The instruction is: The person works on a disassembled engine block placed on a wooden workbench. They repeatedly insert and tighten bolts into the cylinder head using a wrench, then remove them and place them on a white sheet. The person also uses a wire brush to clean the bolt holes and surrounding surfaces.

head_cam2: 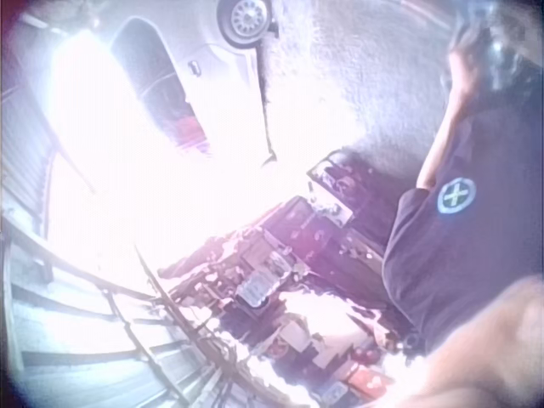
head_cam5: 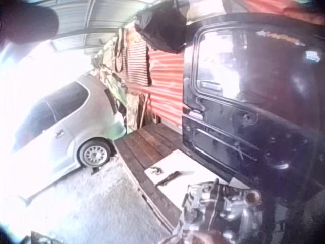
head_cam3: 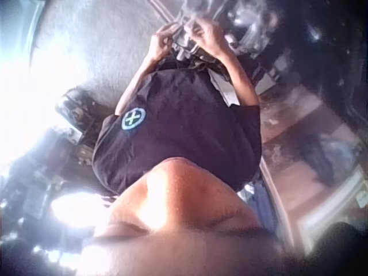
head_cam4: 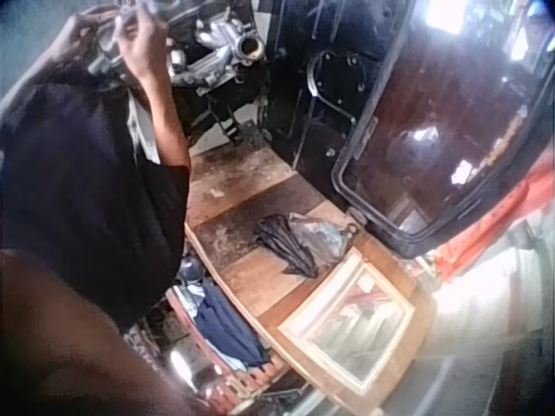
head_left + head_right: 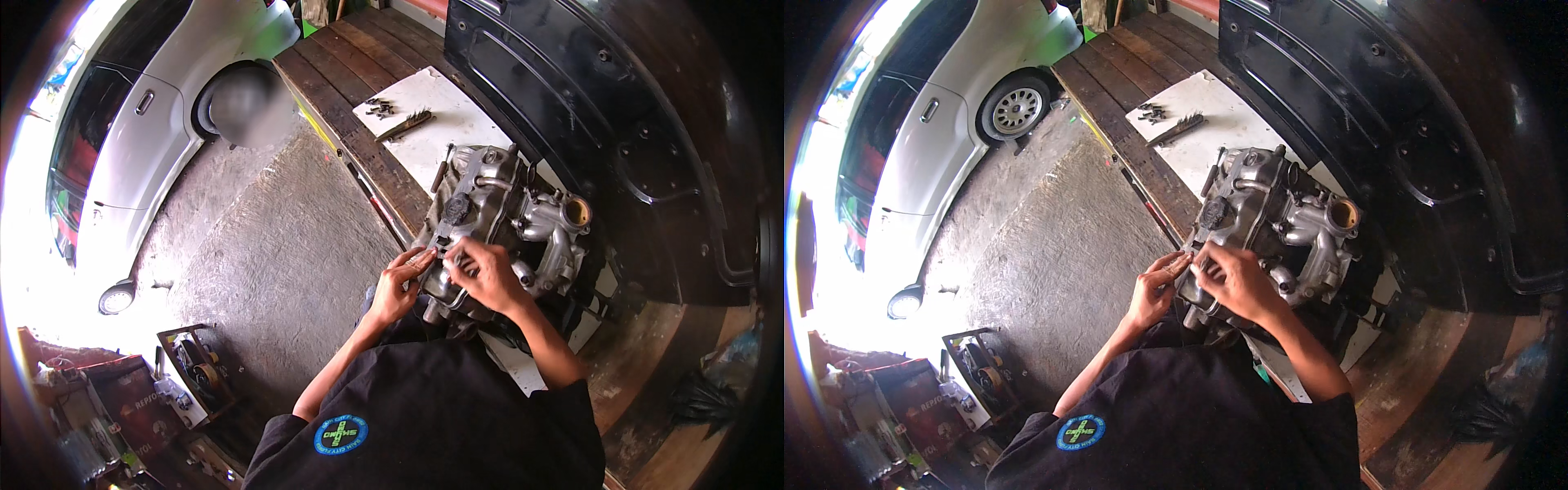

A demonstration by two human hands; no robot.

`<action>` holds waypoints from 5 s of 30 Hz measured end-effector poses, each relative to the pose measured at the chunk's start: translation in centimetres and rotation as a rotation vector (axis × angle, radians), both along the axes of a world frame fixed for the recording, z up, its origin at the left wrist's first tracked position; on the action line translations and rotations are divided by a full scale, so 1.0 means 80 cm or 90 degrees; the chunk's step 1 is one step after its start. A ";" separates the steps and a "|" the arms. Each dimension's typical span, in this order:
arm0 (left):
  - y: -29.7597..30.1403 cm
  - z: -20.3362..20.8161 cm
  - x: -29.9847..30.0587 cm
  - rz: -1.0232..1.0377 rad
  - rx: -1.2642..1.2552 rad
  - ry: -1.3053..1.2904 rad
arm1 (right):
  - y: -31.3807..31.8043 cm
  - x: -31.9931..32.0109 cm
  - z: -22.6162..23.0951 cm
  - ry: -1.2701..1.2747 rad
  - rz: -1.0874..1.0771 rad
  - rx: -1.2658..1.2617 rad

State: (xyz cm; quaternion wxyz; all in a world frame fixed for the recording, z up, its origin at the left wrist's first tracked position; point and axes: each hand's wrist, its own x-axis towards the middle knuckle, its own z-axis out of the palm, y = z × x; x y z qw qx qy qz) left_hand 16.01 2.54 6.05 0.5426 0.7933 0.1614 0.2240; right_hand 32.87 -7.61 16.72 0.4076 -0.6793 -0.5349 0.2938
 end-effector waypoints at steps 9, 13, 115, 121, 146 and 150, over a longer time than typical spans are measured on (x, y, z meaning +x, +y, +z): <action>0.001 0.000 0.005 -0.005 0.030 -0.002 | -0.027 -0.038 -0.022 -0.363 0.141 0.124; -0.003 -0.002 0.005 0.004 -0.024 0.007 | -0.026 -0.047 -0.026 -0.380 0.191 0.082; -0.004 -0.009 0.036 0.181 -0.336 -0.056 | 0.010 0.038 -0.043 0.224 -0.030 -0.025; -0.007 -0.007 0.030 0.166 -0.268 -0.071 | -0.003 -0.006 0.002 -0.177 0.135 0.041; -0.008 -0.007 0.021 0.152 -0.068 -0.035 | -0.027 -0.042 -0.031 -0.398 0.175 0.122; -0.002 -0.012 0.012 0.107 0.007 -0.028 | -0.019 -0.045 -0.028 -0.366 0.140 0.119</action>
